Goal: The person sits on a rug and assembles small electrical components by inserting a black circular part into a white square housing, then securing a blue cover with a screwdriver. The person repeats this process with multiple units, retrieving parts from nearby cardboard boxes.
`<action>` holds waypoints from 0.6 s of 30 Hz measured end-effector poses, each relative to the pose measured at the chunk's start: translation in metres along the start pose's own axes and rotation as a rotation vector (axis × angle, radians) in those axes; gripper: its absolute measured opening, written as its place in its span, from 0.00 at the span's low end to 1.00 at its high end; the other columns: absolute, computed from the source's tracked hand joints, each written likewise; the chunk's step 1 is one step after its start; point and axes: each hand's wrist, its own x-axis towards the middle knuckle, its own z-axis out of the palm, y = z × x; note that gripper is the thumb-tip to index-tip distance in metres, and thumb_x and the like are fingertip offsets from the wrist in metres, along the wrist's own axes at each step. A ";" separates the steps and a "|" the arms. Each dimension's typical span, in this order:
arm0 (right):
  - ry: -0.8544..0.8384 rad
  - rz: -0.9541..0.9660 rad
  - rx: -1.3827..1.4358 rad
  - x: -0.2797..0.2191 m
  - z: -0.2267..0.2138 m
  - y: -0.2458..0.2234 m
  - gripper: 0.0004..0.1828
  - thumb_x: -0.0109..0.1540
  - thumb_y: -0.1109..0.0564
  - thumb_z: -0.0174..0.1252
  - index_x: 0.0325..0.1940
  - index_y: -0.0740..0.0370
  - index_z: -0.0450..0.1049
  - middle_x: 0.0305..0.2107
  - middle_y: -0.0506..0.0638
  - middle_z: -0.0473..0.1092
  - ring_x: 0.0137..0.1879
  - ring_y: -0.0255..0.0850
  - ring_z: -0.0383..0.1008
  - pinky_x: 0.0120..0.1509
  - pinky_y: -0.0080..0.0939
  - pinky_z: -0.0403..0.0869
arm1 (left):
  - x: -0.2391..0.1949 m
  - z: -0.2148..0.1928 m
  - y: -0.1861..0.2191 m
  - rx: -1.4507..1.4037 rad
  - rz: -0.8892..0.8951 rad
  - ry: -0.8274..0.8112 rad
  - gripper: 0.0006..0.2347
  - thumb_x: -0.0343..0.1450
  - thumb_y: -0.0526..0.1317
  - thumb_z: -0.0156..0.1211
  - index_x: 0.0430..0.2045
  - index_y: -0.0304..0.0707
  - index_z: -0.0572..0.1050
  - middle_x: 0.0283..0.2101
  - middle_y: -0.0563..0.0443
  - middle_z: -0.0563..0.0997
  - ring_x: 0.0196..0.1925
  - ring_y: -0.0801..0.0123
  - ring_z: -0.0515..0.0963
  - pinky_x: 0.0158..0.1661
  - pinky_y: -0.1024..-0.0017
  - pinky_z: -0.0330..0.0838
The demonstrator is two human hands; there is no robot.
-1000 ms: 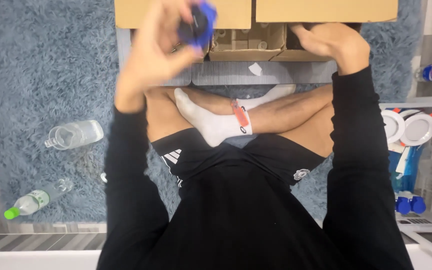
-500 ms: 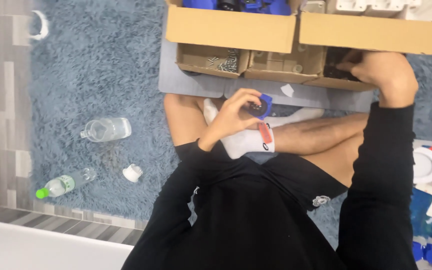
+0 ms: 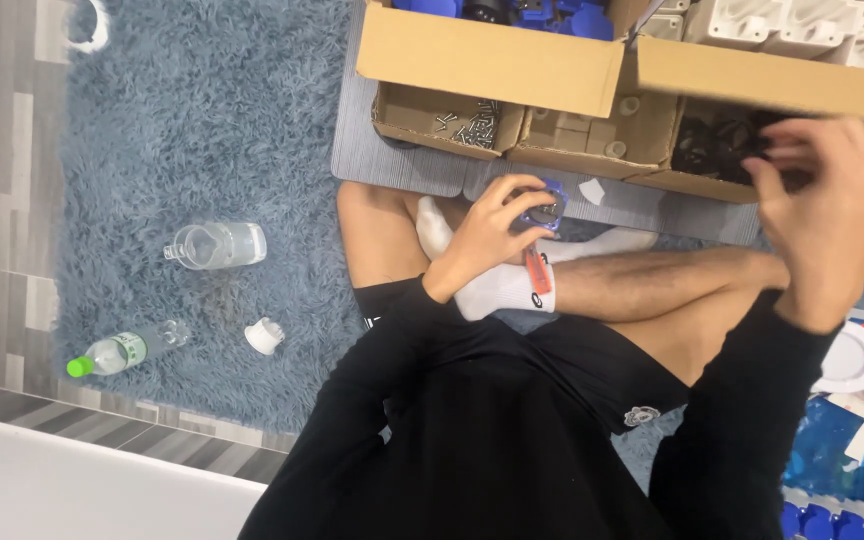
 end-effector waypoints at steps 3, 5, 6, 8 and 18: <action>0.097 0.023 -0.016 -0.021 -0.007 -0.016 0.26 0.66 0.87 0.74 0.69 0.91 0.81 0.52 0.73 0.77 0.53 0.58 0.80 0.61 0.52 0.80 | 0.000 0.003 0.000 0.011 0.002 0.014 0.20 0.66 0.36 0.79 0.53 0.42 0.81 0.58 0.52 0.78 0.57 0.61 0.80 0.57 0.67 0.77; 0.131 0.036 0.036 -0.034 -0.002 -0.018 0.24 0.69 0.89 0.74 0.68 0.91 0.80 0.54 0.74 0.75 0.54 0.59 0.78 0.62 0.53 0.79 | 0.000 0.004 0.002 0.015 -0.002 0.021 0.21 0.65 0.36 0.80 0.53 0.42 0.81 0.58 0.53 0.79 0.57 0.61 0.80 0.58 0.68 0.78; 0.171 0.047 0.089 -0.041 -0.001 -0.019 0.21 0.72 0.92 0.74 0.67 0.92 0.80 0.56 0.74 0.72 0.54 0.60 0.77 0.63 0.54 0.79 | 0.000 0.005 0.003 0.023 -0.003 0.028 0.21 0.65 0.36 0.80 0.53 0.43 0.81 0.58 0.54 0.80 0.57 0.62 0.80 0.58 0.68 0.78; 0.190 0.086 0.160 -0.051 0.008 -0.024 0.22 0.72 0.91 0.71 0.68 0.90 0.78 0.56 0.72 0.68 0.56 0.59 0.74 0.66 0.54 0.78 | -0.001 0.005 0.006 0.032 -0.015 0.029 0.21 0.66 0.36 0.80 0.54 0.43 0.81 0.59 0.54 0.80 0.57 0.61 0.80 0.59 0.67 0.78; 0.196 0.254 0.685 -0.083 0.102 -0.069 0.12 0.66 0.77 0.72 0.49 0.71 0.80 0.42 0.63 0.73 0.52 0.58 0.80 0.62 0.54 0.75 | -0.011 -0.011 0.038 -0.302 0.023 0.131 0.18 0.72 0.42 0.78 0.56 0.44 0.81 0.57 0.50 0.83 0.57 0.56 0.85 0.52 0.65 0.82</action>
